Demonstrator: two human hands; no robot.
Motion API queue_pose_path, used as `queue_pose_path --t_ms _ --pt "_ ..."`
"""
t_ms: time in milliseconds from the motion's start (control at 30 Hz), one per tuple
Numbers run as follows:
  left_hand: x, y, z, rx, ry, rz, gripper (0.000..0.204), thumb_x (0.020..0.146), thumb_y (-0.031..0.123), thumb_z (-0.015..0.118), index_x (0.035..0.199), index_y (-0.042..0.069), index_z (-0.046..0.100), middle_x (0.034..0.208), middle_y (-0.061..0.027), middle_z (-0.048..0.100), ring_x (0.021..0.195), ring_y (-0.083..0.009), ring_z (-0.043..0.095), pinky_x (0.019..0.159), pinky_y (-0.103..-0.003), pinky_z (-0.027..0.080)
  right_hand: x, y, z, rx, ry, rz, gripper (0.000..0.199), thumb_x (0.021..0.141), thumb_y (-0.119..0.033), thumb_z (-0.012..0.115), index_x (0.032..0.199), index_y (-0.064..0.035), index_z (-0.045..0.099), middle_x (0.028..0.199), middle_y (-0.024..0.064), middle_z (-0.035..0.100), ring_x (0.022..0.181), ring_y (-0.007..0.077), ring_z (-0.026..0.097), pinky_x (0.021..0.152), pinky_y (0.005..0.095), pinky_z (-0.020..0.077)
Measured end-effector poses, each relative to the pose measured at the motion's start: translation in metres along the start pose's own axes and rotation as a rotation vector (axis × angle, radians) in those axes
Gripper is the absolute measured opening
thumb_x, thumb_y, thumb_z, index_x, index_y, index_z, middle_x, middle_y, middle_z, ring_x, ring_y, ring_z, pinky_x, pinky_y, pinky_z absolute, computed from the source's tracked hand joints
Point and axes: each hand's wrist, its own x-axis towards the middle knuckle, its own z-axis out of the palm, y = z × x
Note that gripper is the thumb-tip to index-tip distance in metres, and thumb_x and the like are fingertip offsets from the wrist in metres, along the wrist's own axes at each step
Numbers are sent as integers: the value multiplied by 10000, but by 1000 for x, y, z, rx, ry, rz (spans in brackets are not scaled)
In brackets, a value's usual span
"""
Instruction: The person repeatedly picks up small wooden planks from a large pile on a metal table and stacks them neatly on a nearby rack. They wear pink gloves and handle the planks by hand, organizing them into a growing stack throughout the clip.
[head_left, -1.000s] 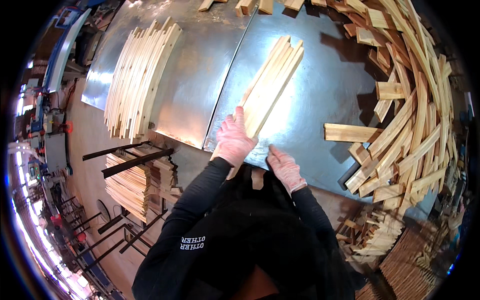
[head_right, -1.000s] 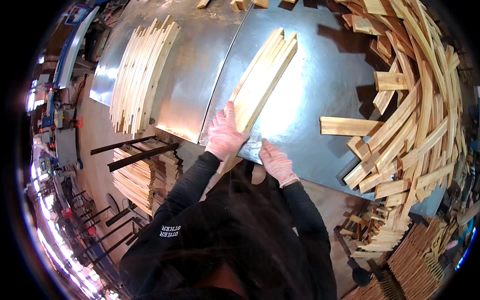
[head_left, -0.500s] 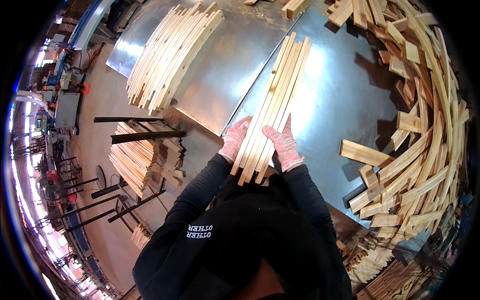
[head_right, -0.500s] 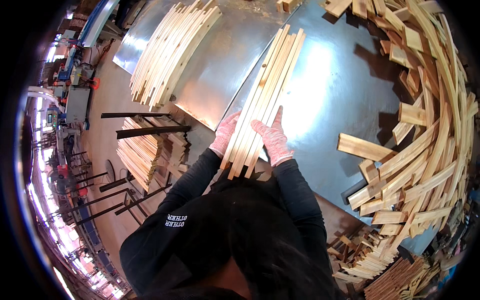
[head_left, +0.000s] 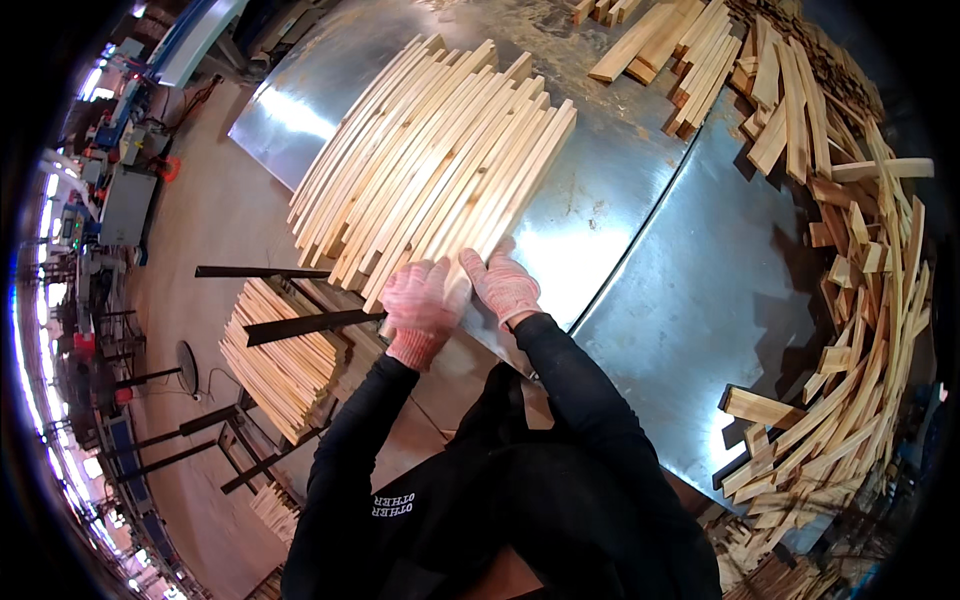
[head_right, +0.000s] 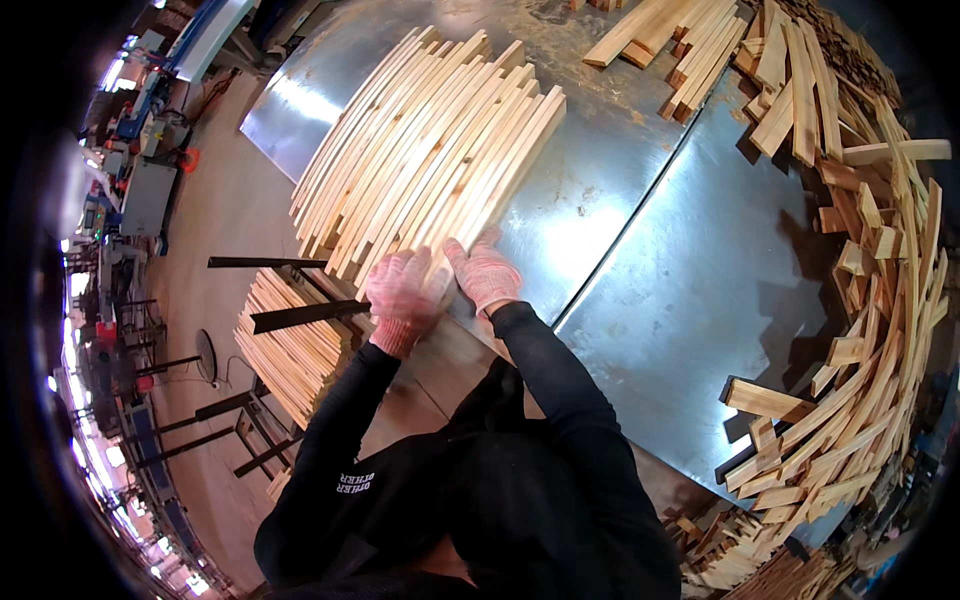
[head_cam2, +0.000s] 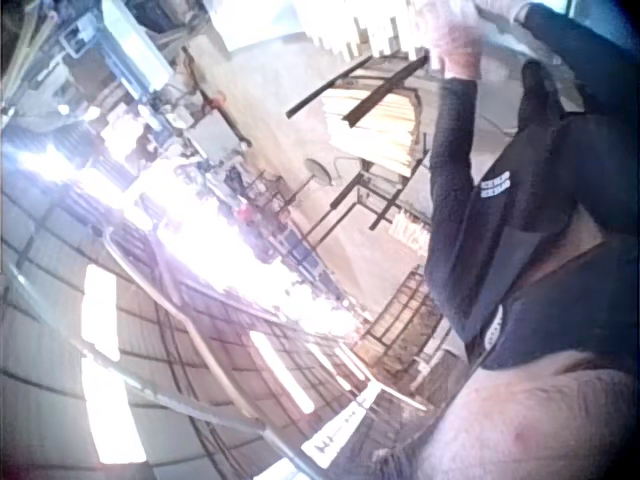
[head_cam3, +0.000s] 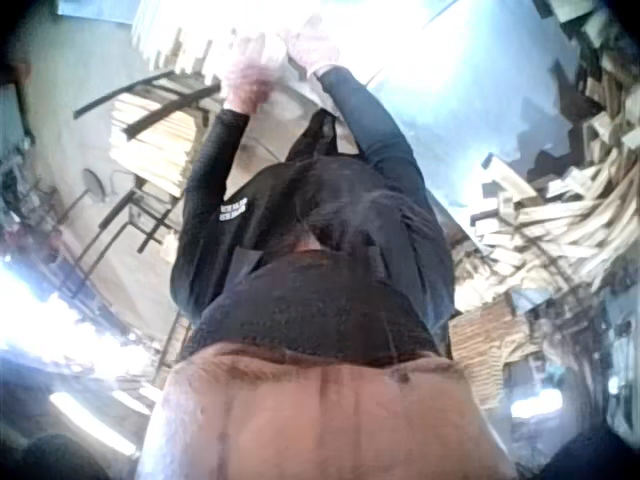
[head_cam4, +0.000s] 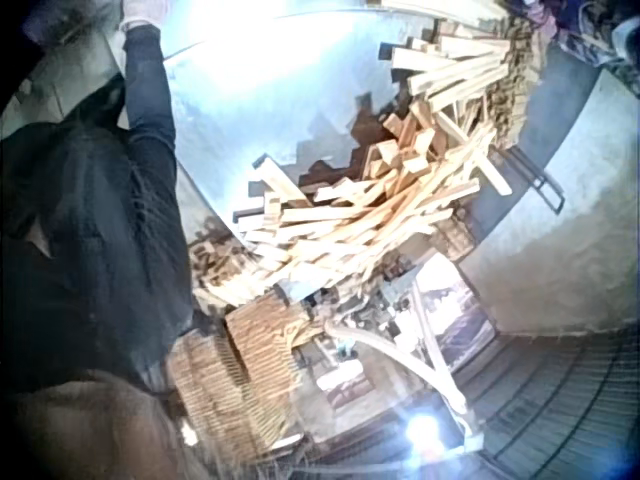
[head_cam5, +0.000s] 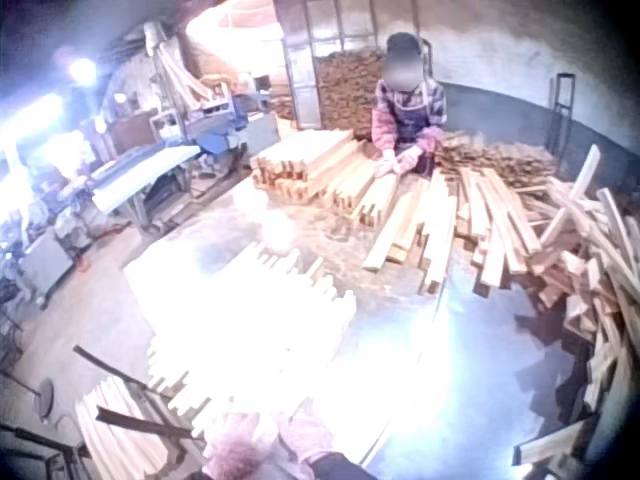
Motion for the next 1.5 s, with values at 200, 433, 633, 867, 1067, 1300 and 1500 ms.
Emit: queue_pose_path --t_ms 200,433,633,867,1067,1300,1500 --pt "-19 -27 80 313 -394 133 717 848 438 589 1421 26 464 1450 -190 464 1400 -384 363 1198 -555 181 -5 101 -19 -302 92 -464 584 997 -487 443 1433 -99 453 1198 187 667 1059 371 646 938 467 496" --pt "-16 59 43 251 -450 -22 884 867 259 682 1574 24 206 1604 -217 263 1470 -396 267 1196 -504 218 -265 264 -264 -461 1243 40 224 921 -237 549 1057 -60 561 862 162 683 819 369 667 711 438 546" --pt "-28 322 28 -915 -716 -13 678 918 198 655 1499 -7 372 1455 -221 505 1306 -285 539 1075 -361 437 -404 530 -415 -429 1506 767 833 865 -490 634 1513 -56 341 1408 229 525 1289 377 519 1094 457 388" --pt "-70 626 48 -1526 -1137 -89 638 999 197 563 1520 -54 292 1406 -226 511 1236 -297 564 1050 -392 466 -412 608 -486 -302 1244 601 624 808 -491 677 1230 -48 558 1130 239 662 1045 376 648 873 472 514" --pt "-78 716 96 -2013 -1486 -651 454 1028 388 531 1291 19 524 1224 -148 630 1059 -286 655 941 -454 546 -484 492 -432 -175 401 -69 724 946 -630 499 1404 -71 537 1284 225 631 1181 335 626 1002 415 492" --pt "-87 738 66 -1603 -884 -703 297 933 217 695 1146 27 613 933 -56 659 779 -162 658 725 -316 571 -411 560 -635 -931 1338 137 943 818 -485 711 1544 -63 282 1453 220 484 1366 387 431 1169 494 268" --pt "-37 714 115 -1795 -646 -883 327 986 280 625 1209 44 586 1036 -79 661 937 -205 674 815 -377 586 -426 509 -544 -631 969 -4 949 779 -510 720 1532 -96 317 1154 195 573 1040 367 574 889 480 476"
